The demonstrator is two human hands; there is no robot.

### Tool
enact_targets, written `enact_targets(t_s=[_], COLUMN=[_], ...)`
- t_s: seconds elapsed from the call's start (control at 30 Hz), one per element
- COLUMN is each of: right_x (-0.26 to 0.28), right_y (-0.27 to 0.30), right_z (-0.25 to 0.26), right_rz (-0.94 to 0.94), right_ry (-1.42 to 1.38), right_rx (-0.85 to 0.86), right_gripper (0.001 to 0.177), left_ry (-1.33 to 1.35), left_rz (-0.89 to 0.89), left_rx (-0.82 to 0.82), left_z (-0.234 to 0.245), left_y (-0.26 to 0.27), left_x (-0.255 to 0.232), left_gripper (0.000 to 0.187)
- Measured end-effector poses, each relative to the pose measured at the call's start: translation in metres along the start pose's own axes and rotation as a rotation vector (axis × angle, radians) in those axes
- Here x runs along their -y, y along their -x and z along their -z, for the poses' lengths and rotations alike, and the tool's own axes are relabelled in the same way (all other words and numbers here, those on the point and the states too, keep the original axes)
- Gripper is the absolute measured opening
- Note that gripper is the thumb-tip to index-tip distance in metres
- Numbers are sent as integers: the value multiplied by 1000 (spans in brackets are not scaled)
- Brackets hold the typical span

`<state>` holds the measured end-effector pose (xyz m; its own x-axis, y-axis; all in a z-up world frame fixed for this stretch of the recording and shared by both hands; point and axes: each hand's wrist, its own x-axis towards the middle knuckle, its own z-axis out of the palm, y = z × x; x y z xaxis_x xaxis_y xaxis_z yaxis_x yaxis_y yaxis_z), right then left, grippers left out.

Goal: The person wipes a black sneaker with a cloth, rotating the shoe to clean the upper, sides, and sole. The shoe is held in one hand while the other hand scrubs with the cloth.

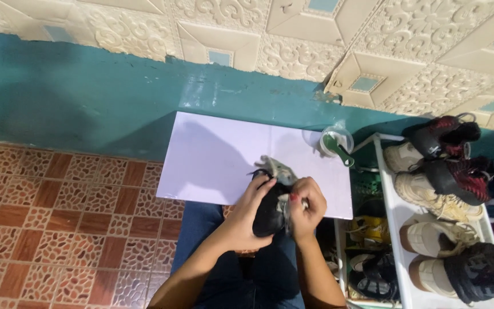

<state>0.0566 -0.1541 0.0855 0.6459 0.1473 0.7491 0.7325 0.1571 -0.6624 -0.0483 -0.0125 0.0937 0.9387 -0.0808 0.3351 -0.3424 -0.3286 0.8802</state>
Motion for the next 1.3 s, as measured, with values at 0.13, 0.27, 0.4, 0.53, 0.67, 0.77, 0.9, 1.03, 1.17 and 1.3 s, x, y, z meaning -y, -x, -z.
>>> enact_targets(t_s=[0.13,0.27,0.4,0.53,0.67,0.77,0.9,1.03,1.17,1.3], right_x=[13,43,42,-5,9,41,47,0,-61,-57], right_y=[4,9,10,24,25,20,23,32,52,52], right_z=[-8,-20,-26,-25,-21,-20,-22,-16,-6,2], right_rz=[-111,39,-54,-345,-393,-237,-45,-214,-485,-507], right_ry=[36,159,54,22,132,95,36,-25,77,102], right_rx=[23,81,213,211,187,195,185,192,235,227], right_gripper=[32,35,37,28,29,33,39,31,26,29], left_ry=[22,-153,-177,-170,-280,-318,-306,-293,-301,-314], left_rz=[13,192,187,262,134,124,136,171,127,129], left_rx=[15,89,41,-20,-227,-248,-188,-170,-195,-193], left_z=[5,9,15,22,0,-4,-4,0,-2,-10], left_y=[5,14,28,32,39,32,30,36,37,35], left_x=[-1,-10,-8,-15,-12,-13,-10,-8,-11,-12], left_gripper=[114,113,109,99,86,90,101,92,87,88])
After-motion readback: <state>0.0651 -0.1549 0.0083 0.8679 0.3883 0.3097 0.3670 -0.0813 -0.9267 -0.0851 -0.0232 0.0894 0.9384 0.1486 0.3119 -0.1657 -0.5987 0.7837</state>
